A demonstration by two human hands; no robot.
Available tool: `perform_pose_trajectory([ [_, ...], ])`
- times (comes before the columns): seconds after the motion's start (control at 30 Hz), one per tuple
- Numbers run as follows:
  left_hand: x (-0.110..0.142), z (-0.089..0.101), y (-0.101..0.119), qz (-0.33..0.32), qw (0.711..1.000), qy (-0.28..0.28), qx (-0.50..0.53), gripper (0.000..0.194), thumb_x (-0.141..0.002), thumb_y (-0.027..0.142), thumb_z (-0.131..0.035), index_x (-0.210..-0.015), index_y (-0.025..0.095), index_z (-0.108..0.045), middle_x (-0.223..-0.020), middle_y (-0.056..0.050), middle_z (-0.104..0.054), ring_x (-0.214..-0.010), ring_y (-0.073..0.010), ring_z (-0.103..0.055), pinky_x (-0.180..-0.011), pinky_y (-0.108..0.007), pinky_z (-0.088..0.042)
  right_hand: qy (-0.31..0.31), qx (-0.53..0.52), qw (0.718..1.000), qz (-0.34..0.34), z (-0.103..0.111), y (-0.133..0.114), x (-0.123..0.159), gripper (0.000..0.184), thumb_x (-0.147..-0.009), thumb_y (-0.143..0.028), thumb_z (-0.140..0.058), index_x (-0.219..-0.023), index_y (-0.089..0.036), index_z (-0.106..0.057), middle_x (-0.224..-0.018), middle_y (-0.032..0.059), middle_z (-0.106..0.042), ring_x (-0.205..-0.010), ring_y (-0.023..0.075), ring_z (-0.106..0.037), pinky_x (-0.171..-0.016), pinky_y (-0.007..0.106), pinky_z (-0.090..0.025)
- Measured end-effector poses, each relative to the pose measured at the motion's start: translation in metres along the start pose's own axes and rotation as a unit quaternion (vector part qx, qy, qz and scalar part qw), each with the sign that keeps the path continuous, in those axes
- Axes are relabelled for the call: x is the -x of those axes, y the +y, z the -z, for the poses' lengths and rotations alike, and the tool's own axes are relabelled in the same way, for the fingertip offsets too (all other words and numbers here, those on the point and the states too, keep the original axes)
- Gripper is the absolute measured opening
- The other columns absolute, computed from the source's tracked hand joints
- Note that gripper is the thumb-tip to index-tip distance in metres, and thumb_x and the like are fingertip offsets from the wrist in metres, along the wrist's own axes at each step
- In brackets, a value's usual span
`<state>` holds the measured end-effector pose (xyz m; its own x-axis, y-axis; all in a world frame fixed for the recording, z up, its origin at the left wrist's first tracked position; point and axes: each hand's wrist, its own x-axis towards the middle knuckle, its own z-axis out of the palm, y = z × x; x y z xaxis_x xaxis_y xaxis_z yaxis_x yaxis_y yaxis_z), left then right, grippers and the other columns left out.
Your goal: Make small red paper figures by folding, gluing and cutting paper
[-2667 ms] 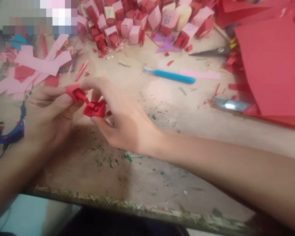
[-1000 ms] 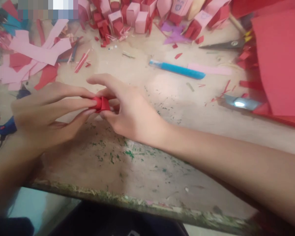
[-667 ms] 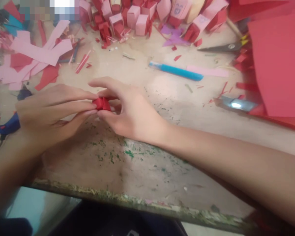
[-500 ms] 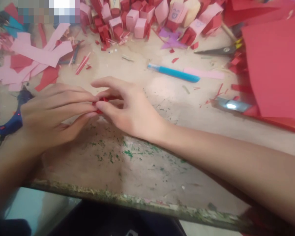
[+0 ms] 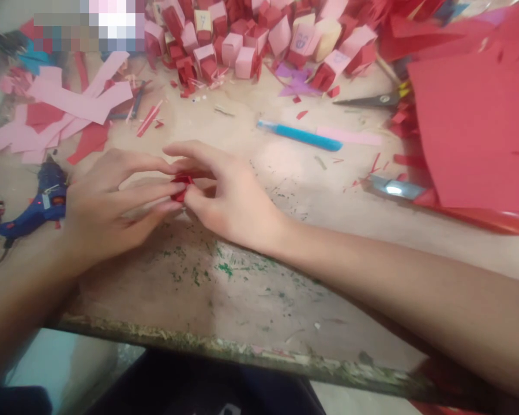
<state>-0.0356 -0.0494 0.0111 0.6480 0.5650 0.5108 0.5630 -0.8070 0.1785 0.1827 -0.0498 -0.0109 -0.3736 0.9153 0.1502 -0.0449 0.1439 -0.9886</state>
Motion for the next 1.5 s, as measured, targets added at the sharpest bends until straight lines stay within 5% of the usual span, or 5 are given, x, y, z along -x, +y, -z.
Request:
perform_pose_trajectory([
  [0.33,-0.003,-0.001,0.000,0.024,0.999,0.028,-0.010,0.015,-0.099,0.018,-0.070,-0.108,0.027,-0.077,-0.114,-0.004,-0.080,-0.104,-0.0225,-0.075,-0.091,-0.039,-0.062,-0.004,0.042,0.998,0.047,-0.002,-0.003,0.004,0.043,-0.094,-0.013,-0.066,-0.135,-0.025,-0.067,-0.139,0.0066,-0.072,-0.129,0.0267,-0.070,-0.103,0.043,-0.067],
  [0.73,0.000,-0.006,-0.004,0.015,0.999,0.032,-0.014,0.013,-0.100,0.017,-0.067,-0.103,0.025,-0.077,-0.114,-0.005,-0.080,-0.103,-0.0249,-0.074,-0.092,-0.043,-0.061,-0.055,0.107,0.991,0.063,-0.002,0.000,0.008,0.073,-0.090,-0.008,-0.065,-0.158,-0.031,-0.053,-0.160,0.0060,-0.058,-0.144,0.0316,-0.060,-0.108,0.046,-0.064],
  [1.1,0.000,-0.009,-0.003,0.005,0.998,0.050,0.028,0.008,-0.100,0.018,-0.067,-0.104,0.018,-0.073,-0.111,-0.009,-0.080,-0.100,-0.0232,-0.076,-0.091,-0.039,-0.061,0.004,0.023,0.999,-0.022,0.001,0.001,-0.001,0.045,-0.089,-0.024,-0.079,-0.133,-0.022,-0.069,-0.129,0.0107,-0.078,-0.123,0.0308,-0.075,-0.108,0.056,-0.062],
  [1.37,-0.007,-0.008,0.006,0.258,0.932,0.030,0.253,0.023,-0.090,0.026,-0.080,-0.112,0.022,-0.074,-0.107,-0.004,-0.081,-0.081,-0.0159,-0.076,-0.075,-0.029,-0.064,-0.008,-0.042,0.999,0.005,0.002,-0.002,0.000,0.051,-0.088,-0.018,-0.076,-0.138,-0.024,-0.064,-0.132,0.0108,-0.077,-0.119,0.0272,-0.077,-0.114,0.053,-0.058],
  [1.5,-0.006,-0.010,0.007,0.262,0.928,0.044,0.262,0.015,-0.091,0.023,-0.075,-0.106,0.020,-0.075,-0.105,-0.004,-0.081,-0.088,-0.0171,-0.077,-0.083,-0.031,-0.065,0.008,-0.031,0.999,-0.004,0.003,-0.001,-0.002,0.052,-0.086,-0.024,-0.083,-0.135,-0.021,-0.066,-0.129,0.0122,-0.077,-0.120,0.0278,-0.076,-0.113,0.053,-0.058],
])
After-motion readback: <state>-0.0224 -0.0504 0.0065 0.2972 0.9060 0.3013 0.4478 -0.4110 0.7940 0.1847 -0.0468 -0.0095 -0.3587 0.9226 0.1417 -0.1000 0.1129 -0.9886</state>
